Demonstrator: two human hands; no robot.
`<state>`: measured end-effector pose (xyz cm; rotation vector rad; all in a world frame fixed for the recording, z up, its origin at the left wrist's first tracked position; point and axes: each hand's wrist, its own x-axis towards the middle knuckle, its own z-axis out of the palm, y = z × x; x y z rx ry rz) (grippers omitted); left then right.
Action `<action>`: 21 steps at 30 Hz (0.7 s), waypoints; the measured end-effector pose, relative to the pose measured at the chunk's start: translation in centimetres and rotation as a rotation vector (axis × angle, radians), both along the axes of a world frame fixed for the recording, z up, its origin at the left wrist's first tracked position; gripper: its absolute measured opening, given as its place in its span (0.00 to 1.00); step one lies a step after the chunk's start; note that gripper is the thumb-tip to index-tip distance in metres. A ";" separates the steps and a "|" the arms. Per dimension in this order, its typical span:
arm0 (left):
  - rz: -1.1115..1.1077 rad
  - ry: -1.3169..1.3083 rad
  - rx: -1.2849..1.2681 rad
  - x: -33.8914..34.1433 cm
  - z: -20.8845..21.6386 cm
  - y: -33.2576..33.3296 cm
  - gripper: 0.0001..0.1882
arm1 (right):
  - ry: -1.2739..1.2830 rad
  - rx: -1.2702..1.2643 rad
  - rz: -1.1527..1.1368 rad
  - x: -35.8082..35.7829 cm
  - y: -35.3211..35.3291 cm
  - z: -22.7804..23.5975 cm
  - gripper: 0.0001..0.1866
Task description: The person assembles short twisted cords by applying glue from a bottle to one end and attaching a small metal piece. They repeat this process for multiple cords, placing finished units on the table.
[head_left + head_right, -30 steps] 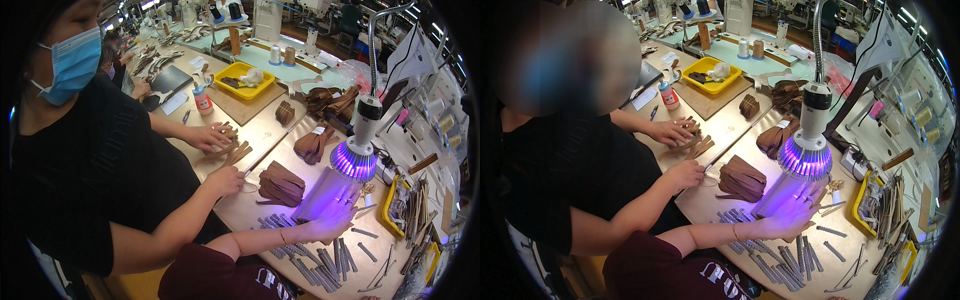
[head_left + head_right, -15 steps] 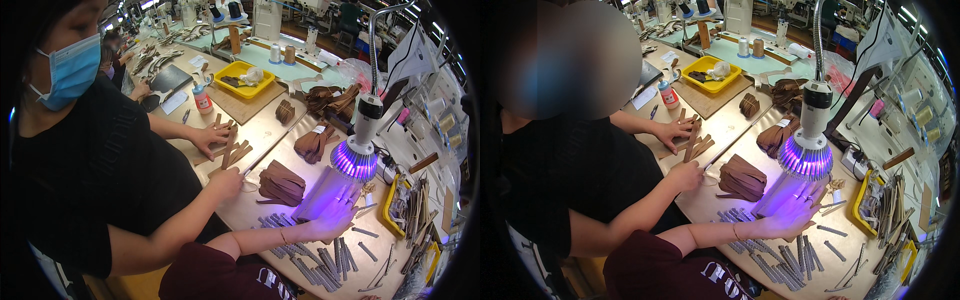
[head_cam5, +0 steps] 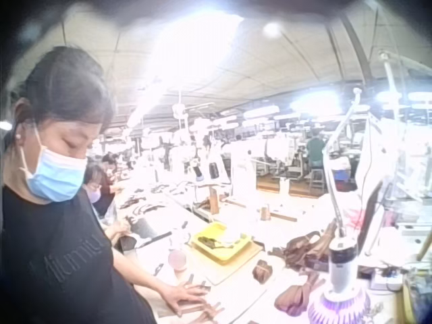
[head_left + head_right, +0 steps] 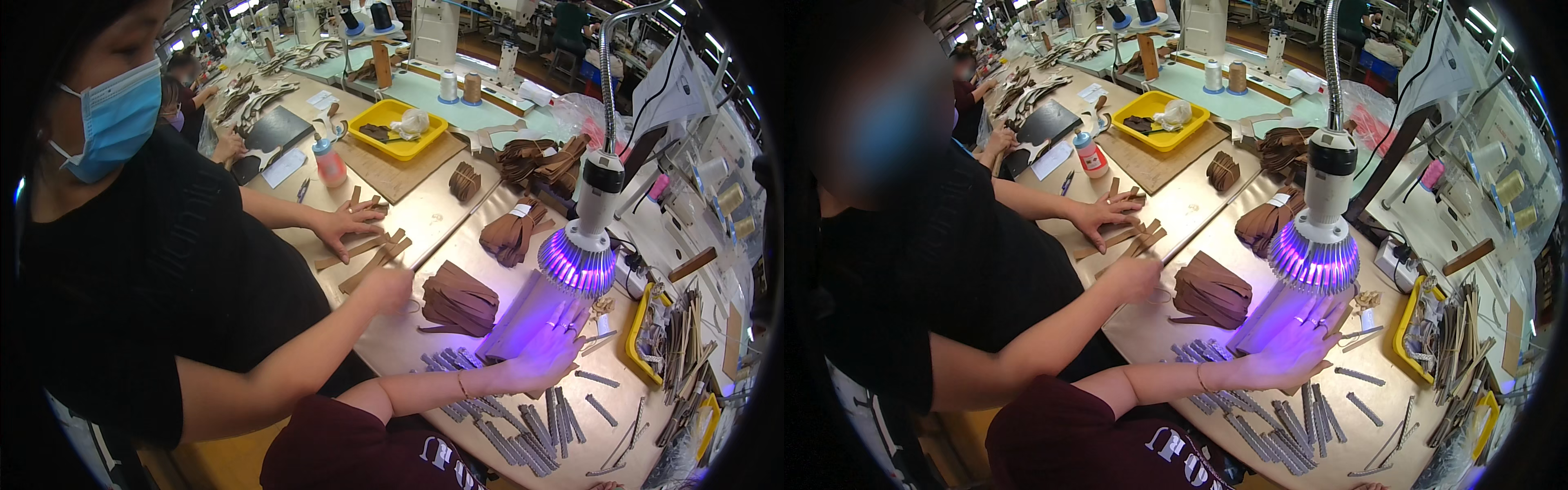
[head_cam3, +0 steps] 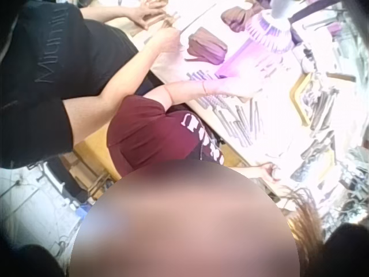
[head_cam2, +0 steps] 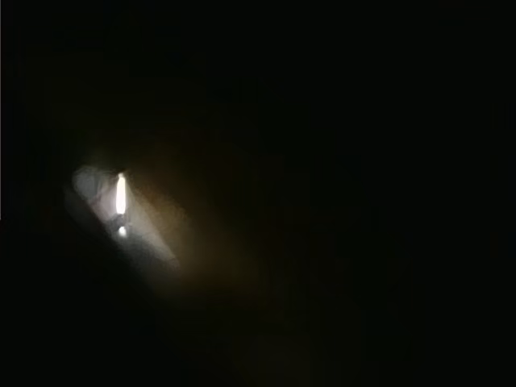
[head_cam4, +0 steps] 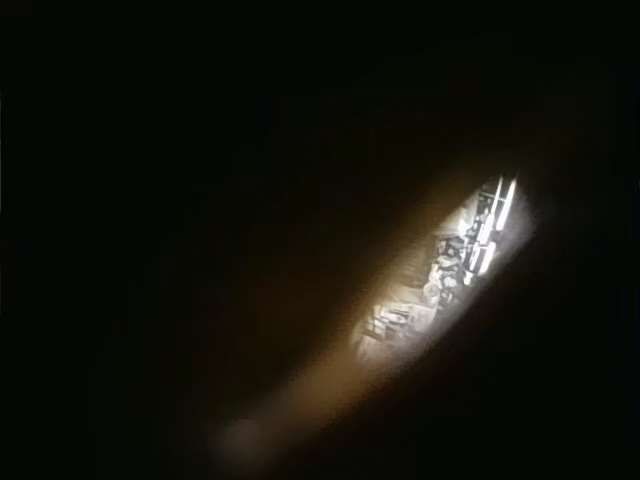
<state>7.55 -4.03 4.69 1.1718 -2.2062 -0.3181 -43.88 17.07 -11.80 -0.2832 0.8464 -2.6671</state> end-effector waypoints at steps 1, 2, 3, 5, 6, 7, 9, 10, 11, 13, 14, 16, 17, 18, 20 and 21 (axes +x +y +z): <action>0.003 -0.001 -0.016 0.0 0.0 0.0 0.27 | 0.003 -0.002 0.001 0.0 0.0 0.0 0.20; 0.004 0.001 -0.014 0.0 0.0 0.0 0.27 | 0.008 -0.005 0.003 0.0 -0.1 0.0 0.20; 0.005 0.000 -0.013 0.0 -0.1 0.0 0.26 | 0.014 -0.003 0.002 0.0 -0.2 0.1 0.20; 0.005 0.002 -0.009 0.0 -0.1 0.0 0.26 | 0.018 -0.006 0.008 0.1 -0.3 0.1 0.20; 0.004 0.004 -0.007 0.0 -0.1 -0.1 0.26 | 0.020 -0.006 0.015 0.3 -0.3 0.1 0.21; 0.003 -0.001 0.001 0.0 -0.1 -0.1 0.26 | 0.025 -0.008 0.017 0.4 -0.4 0.2 0.21; 0.014 0.014 -0.004 -0.1 0.0 0.0 0.26 | 0.023 -0.006 0.034 0.6 -0.4 0.4 0.21; 0.020 0.019 -0.002 -0.1 0.0 0.1 0.26 | 0.027 -0.007 0.024 0.7 -0.4 0.5 0.21; 0.022 0.018 -0.003 -0.1 0.0 0.2 0.27 | 0.032 -0.006 0.014 0.8 -0.3 0.6 0.22; 0.029 0.020 -0.014 0.0 0.0 0.3 0.27 | 0.040 -0.002 -0.004 0.9 -0.3 0.9 0.22; 0.026 0.026 0.000 0.0 -0.1 0.4 0.27 | 0.069 -0.003 0.046 1.0 -0.3 1.1 0.22; 0.029 0.049 -0.001 0.1 -0.2 0.6 0.27 | 0.073 0.001 0.048 1.0 -0.4 1.4 0.22; 0.026 0.056 0.007 0.1 -0.3 0.6 0.27 | 0.073 0.005 0.047 1.0 -0.4 1.5 0.22; 0.025 0.065 0.007 0.1 -0.3 0.6 0.27 | 0.074 0.009 0.046 1.0 -0.4 1.5 0.22; 0.022 0.076 0.018 0.0 -0.4 0.6 0.27 | 0.073 0.018 0.047 0.9 -0.4 1.7 0.21; 0.021 0.077 0.029 -0.1 -0.5 0.5 0.27 | 0.074 0.021 0.049 0.9 -0.5 1.7 0.21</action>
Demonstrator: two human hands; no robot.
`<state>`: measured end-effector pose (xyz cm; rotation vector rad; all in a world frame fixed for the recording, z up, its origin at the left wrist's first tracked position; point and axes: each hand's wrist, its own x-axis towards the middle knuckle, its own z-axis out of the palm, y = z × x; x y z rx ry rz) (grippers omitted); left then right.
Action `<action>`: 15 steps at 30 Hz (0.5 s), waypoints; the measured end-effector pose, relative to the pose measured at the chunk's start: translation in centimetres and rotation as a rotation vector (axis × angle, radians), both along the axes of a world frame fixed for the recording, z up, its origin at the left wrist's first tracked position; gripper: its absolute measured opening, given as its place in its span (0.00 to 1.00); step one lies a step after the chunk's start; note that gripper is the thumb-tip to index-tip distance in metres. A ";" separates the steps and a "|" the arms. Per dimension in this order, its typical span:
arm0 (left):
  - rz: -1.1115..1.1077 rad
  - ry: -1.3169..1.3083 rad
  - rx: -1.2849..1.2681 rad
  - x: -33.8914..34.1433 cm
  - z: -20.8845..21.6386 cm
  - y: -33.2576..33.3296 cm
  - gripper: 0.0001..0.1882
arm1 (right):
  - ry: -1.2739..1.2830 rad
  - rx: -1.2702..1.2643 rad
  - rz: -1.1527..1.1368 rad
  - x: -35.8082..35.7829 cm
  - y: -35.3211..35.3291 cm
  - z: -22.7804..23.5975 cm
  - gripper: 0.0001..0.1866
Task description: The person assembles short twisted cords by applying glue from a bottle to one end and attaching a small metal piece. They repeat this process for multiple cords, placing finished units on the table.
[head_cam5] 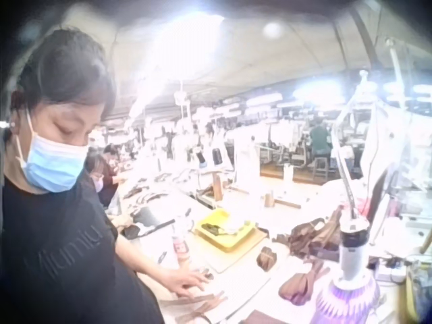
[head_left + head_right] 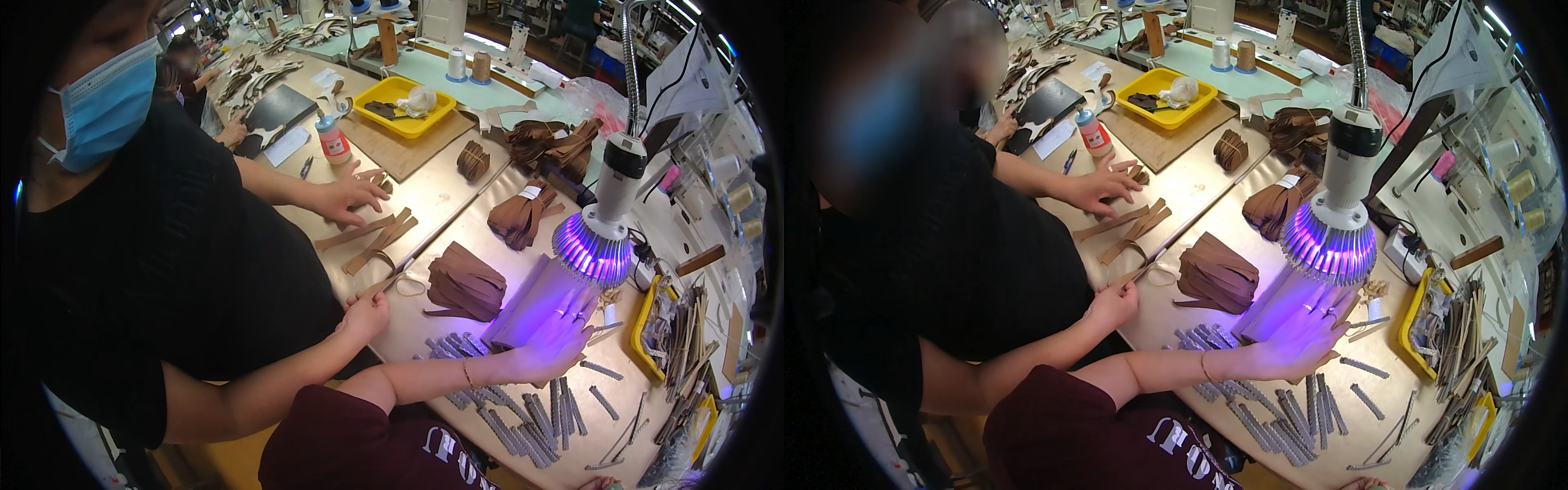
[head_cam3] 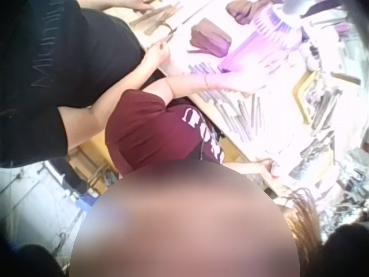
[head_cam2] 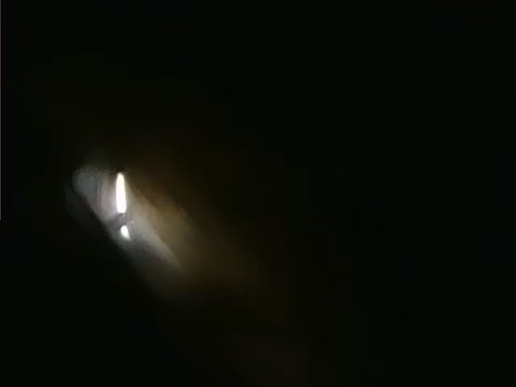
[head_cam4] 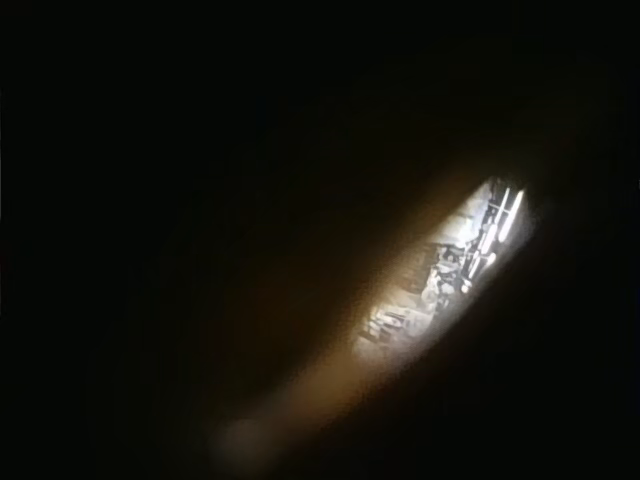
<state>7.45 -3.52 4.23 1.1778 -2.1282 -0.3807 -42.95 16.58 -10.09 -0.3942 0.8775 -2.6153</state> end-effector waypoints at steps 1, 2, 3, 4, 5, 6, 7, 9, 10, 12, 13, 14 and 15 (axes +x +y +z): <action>-0.002 0.001 0.009 0.0 0.0 0.0 0.27 | 0.000 0.004 0.000 0.0 0.0 0.0 0.21; 0.006 -0.003 -0.006 0.0 0.0 0.0 0.26 | 0.002 0.009 0.007 0.0 0.0 0.1 0.21; 0.014 -0.007 -0.023 0.0 0.1 0.0 0.26 | 0.003 0.007 0.006 0.0 0.0 0.1 0.21; 0.020 -0.015 -0.033 0.0 0.2 0.0 0.26 | 0.004 0.008 0.006 0.0 0.0 0.1 0.21; 0.017 -0.009 -0.029 0.1 0.3 0.0 0.26 | -0.001 0.004 -0.002 0.1 0.1 0.1 0.21; 0.012 -0.006 -0.018 0.1 0.4 0.0 0.26 | -0.001 0.002 -0.003 0.1 0.0 0.1 0.20; 0.013 -0.005 -0.018 0.2 0.5 0.0 0.26 | -0.002 0.000 0.000 0.1 0.0 0.1 0.20; 0.005 -0.017 0.002 0.2 0.7 0.0 0.27 | 0.001 -0.003 0.001 0.2 -0.1 0.1 0.20; 0.003 -0.029 0.008 0.2 0.8 0.0 0.27 | -0.002 -0.001 0.011 0.2 -0.1 0.1 0.20; -0.001 -0.048 -0.002 0.3 1.0 -0.1 0.28 | -0.005 -0.009 0.002 0.3 -0.1 0.1 0.20; 0.003 -0.054 -0.023 0.3 1.0 -0.1 0.28 | -0.007 -0.013 0.001 0.4 0.0 0.1 0.19; -0.013 -0.052 -0.008 0.3 1.0 -0.2 0.28 | -0.008 -0.016 0.004 0.5 0.0 0.0 0.19; -0.021 -0.044 -0.009 0.4 1.0 -0.2 0.28 | -0.008 -0.021 0.004 0.5 0.0 0.0 0.19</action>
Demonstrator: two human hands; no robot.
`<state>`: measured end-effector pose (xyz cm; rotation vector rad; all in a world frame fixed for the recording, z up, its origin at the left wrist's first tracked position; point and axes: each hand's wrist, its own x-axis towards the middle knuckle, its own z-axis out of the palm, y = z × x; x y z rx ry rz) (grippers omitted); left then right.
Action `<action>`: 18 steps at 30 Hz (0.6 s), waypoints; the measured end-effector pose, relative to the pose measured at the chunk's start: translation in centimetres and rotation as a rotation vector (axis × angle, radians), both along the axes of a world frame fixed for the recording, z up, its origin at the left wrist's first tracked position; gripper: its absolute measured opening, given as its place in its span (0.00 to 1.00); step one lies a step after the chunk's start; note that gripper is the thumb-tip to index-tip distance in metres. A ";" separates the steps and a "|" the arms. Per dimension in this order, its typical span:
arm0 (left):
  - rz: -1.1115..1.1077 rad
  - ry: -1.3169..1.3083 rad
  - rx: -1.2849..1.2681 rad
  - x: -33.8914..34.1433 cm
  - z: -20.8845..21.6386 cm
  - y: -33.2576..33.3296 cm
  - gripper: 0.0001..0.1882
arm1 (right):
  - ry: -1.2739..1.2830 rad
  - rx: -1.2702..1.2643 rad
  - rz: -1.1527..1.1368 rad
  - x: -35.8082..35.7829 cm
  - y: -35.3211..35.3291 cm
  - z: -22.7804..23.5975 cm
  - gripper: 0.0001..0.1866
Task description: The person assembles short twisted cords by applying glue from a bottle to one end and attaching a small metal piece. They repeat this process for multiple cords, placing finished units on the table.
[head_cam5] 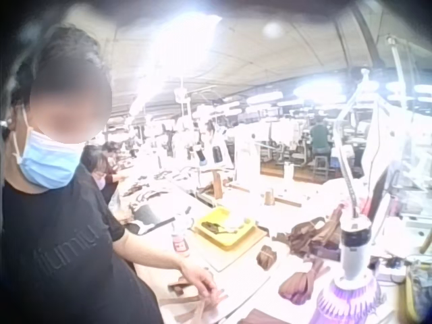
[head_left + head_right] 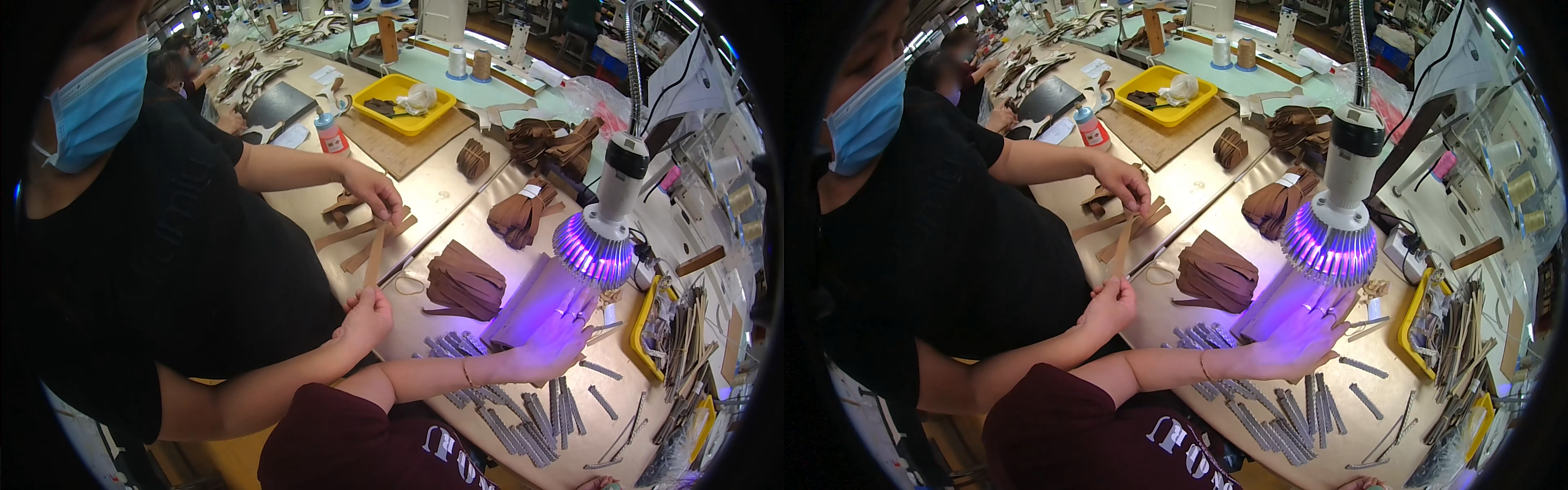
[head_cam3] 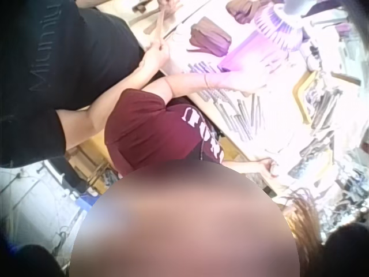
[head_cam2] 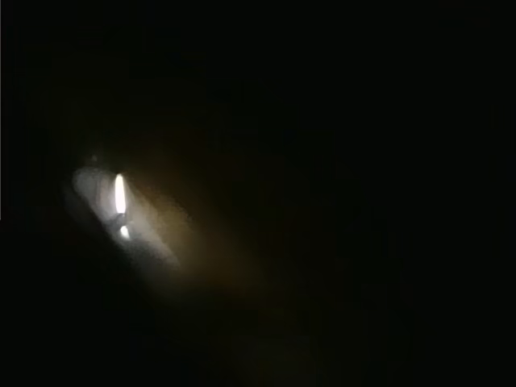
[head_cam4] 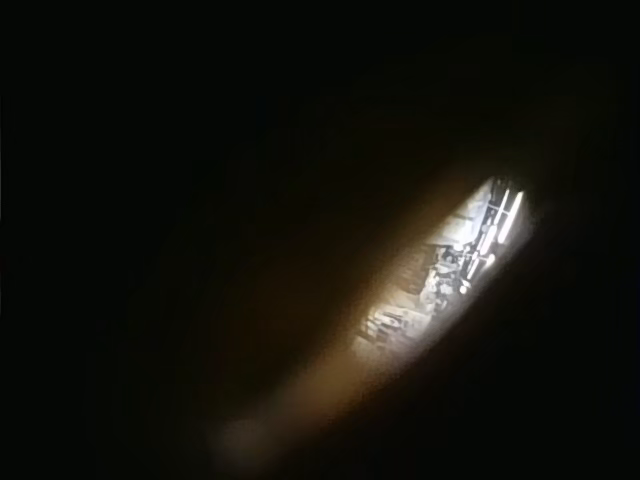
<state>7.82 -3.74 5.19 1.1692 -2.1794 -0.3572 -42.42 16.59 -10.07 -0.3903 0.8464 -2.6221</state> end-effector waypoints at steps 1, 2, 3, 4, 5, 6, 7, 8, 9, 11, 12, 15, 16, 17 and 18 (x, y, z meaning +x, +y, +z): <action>-0.009 0.000 0.001 0.0 0.0 0.0 0.28 | 0.001 -0.004 0.003 0.1 0.0 -0.1 0.19; -0.010 0.006 0.000 0.0 0.0 0.0 0.28 | 0.005 -0.008 0.005 0.1 0.0 -0.1 0.19; -0.010 0.004 0.001 0.0 -0.1 0.0 0.28 | 0.010 -0.016 0.016 0.2 0.0 -0.1 0.19; -0.008 -0.001 -0.003 0.0 -0.1 0.0 0.28 | 0.030 -0.021 0.024 0.2 0.0 -0.1 0.19; -0.010 0.000 0.008 0.0 -0.1 0.0 0.28 | -0.008 -0.020 -0.011 0.2 0.0 -0.2 0.19; -0.011 -0.003 0.013 0.0 -0.1 -0.1 0.28 | -0.046 -0.019 -0.046 0.2 0.0 -0.2 0.18; -0.012 -0.012 0.020 0.0 0.0 -0.1 0.28 | -0.084 -0.017 -0.081 0.2 0.0 -0.2 0.18; -0.012 -0.003 0.025 -0.1 0.0 -0.1 0.28 | -0.057 -0.016 -0.045 0.1 0.0 -0.3 0.18; -0.011 0.000 0.031 -0.1 0.0 -0.1 0.28 | -0.029 -0.014 -0.009 0.0 0.0 -0.3 0.18; -0.003 0.002 0.028 0.0 0.1 -0.1 0.28 | 0.017 -0.015 0.027 -0.3 0.1 -0.5 0.18; 0.005 0.000 0.018 0.0 0.2 0.1 0.28 | 0.035 -0.018 0.027 -0.4 0.2 -0.6 0.19; 0.012 -0.002 0.006 0.1 0.3 0.2 0.27 | -0.016 -0.030 0.010 -1.1 0.4 -1.0 0.17; 0.012 -0.011 0.011 0.2 0.3 0.2 0.27 | -0.050 -0.035 0.001 -1.3 0.5 -1.1 0.17; 0.010 0.001 0.005 0.2 0.3 0.2 0.27 | 0.042 -0.048 0.011 -1.5 0.5 -1.3 0.19; 0.007 0.006 0.005 0.2 0.3 0.2 0.27 | 0.032 -0.041 0.010 -1.7 0.5 -1.4 0.19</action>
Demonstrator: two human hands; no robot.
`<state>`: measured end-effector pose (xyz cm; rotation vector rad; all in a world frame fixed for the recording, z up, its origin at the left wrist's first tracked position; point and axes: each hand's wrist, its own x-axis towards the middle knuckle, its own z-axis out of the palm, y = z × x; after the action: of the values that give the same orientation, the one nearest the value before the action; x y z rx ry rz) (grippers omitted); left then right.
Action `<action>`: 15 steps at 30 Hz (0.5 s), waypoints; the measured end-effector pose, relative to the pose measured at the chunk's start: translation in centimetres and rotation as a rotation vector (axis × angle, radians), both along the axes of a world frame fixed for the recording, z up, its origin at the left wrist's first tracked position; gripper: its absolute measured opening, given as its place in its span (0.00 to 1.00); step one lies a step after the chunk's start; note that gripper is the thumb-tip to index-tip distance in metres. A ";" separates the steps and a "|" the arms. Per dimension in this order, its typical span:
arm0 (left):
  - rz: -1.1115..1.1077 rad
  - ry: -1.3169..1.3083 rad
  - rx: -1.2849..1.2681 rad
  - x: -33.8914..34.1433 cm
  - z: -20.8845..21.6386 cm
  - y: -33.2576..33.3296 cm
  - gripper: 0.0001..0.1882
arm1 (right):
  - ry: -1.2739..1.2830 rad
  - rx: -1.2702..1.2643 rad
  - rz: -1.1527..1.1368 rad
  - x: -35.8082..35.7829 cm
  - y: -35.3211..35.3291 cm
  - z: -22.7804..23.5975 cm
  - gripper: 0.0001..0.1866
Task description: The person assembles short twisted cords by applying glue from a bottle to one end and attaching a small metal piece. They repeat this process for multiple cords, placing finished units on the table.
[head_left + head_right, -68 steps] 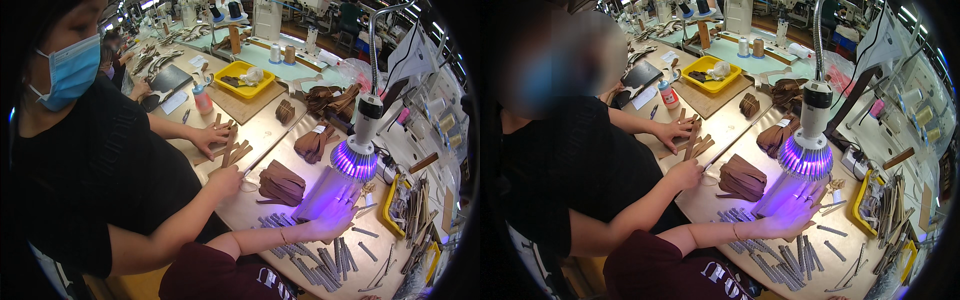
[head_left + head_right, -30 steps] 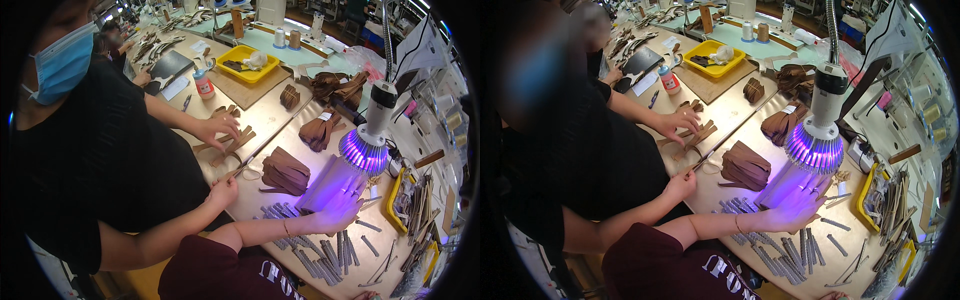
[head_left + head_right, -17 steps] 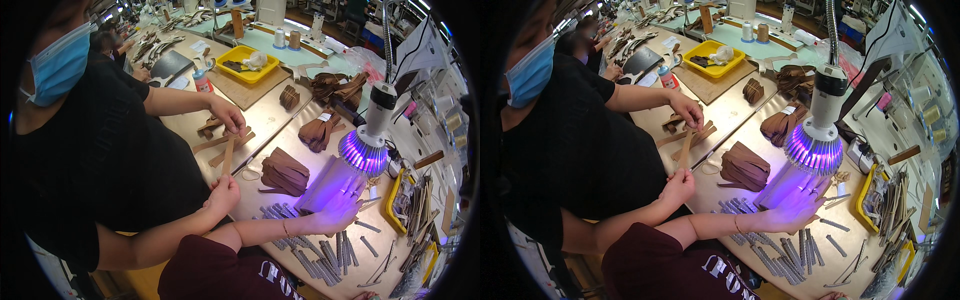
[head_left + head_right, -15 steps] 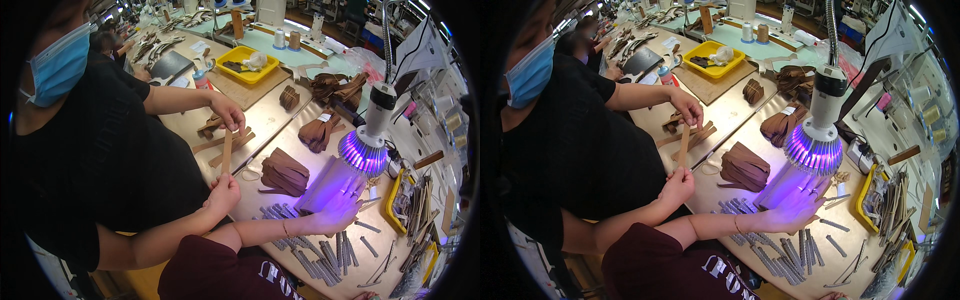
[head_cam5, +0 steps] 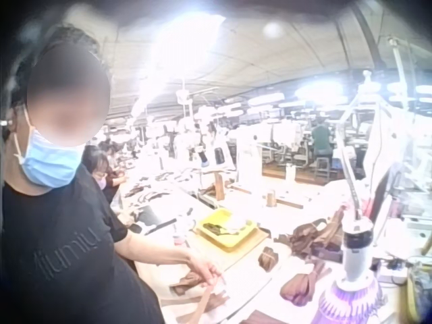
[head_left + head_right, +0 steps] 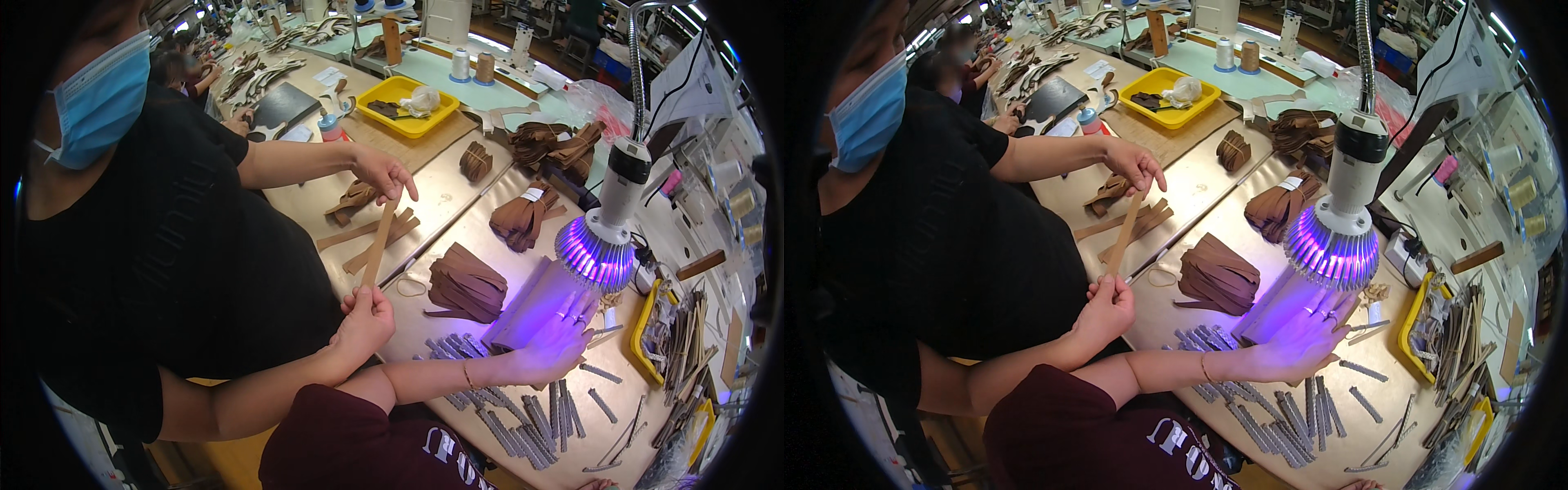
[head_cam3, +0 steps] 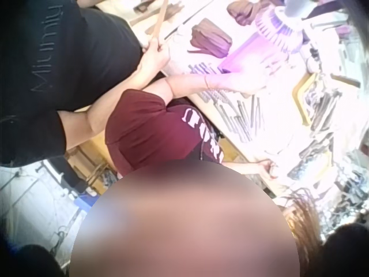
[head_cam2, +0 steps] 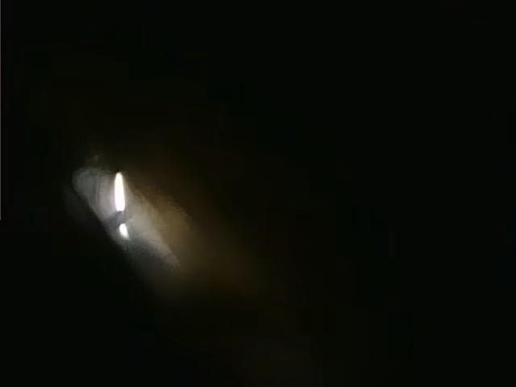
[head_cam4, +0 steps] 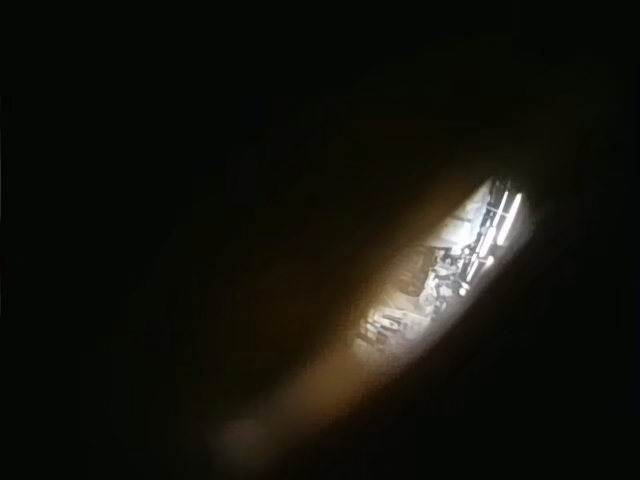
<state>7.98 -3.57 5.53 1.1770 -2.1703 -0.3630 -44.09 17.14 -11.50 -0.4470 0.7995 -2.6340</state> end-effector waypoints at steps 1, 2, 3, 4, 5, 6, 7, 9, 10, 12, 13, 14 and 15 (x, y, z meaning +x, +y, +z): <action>-0.003 0.004 0.000 0.0 0.0 0.0 0.26 | -0.002 0.002 -0.003 -0.1 0.1 -0.1 0.20; -0.003 0.012 -0.003 0.0 -0.1 0.0 0.26 | -0.009 0.002 -0.005 -0.2 0.0 -0.2 0.20; -0.003 0.019 -0.005 0.0 -0.2 0.0 0.26 | -0.014 0.008 -0.008 -0.3 0.1 -0.3 0.20; 0.003 0.032 -0.023 -0.1 -0.3 0.1 0.26 | -0.016 0.011 -0.014 -0.3 0.0 -0.3 0.20; 0.002 0.023 -0.004 -0.2 -0.4 0.0 0.26 | -0.018 0.011 -0.016 -0.3 0.0 -0.3 0.20; 0.006 0.020 0.000 -0.3 -0.5 0.0 0.26 | -0.022 0.013 -0.017 -0.3 -0.1 -0.3 0.21; 0.008 0.013 0.010 -0.4 -0.6 -0.1 0.26 | -0.023 0.015 -0.019 -0.2 -0.1 -0.3 0.21; 0.017 0.066 -0.003 -0.6 -0.7 -0.2 0.26 | -0.026 0.014 -0.022 -0.2 -0.2 -0.2 0.21; 0.016 0.078 0.007 -0.6 -0.8 -0.2 0.26 | -0.029 0.014 -0.022 -0.1 -0.2 -0.2 0.22; 0.012 0.098 -0.004 -0.5 -0.9 -0.1 0.26 | -0.036 0.013 -0.022 -0.1 -0.3 -0.2 0.22; 0.007 0.103 -0.002 -0.5 -0.9 0.0 0.26 | -0.039 0.013 -0.024 -0.2 -0.3 -0.2 0.22; 0.011 0.091 -0.003 -0.5 -1.0 0.0 0.26 | -0.039 0.011 -0.025 -0.2 -0.3 -0.2 0.22; 0.014 0.080 -0.005 -0.5 -1.0 0.0 0.26 | -0.044 0.009 -0.023 -0.2 -0.3 -0.3 0.23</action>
<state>7.49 -3.57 4.55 1.1550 -2.0926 -0.3923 -44.32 16.82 -11.78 -0.3781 0.8076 -2.6508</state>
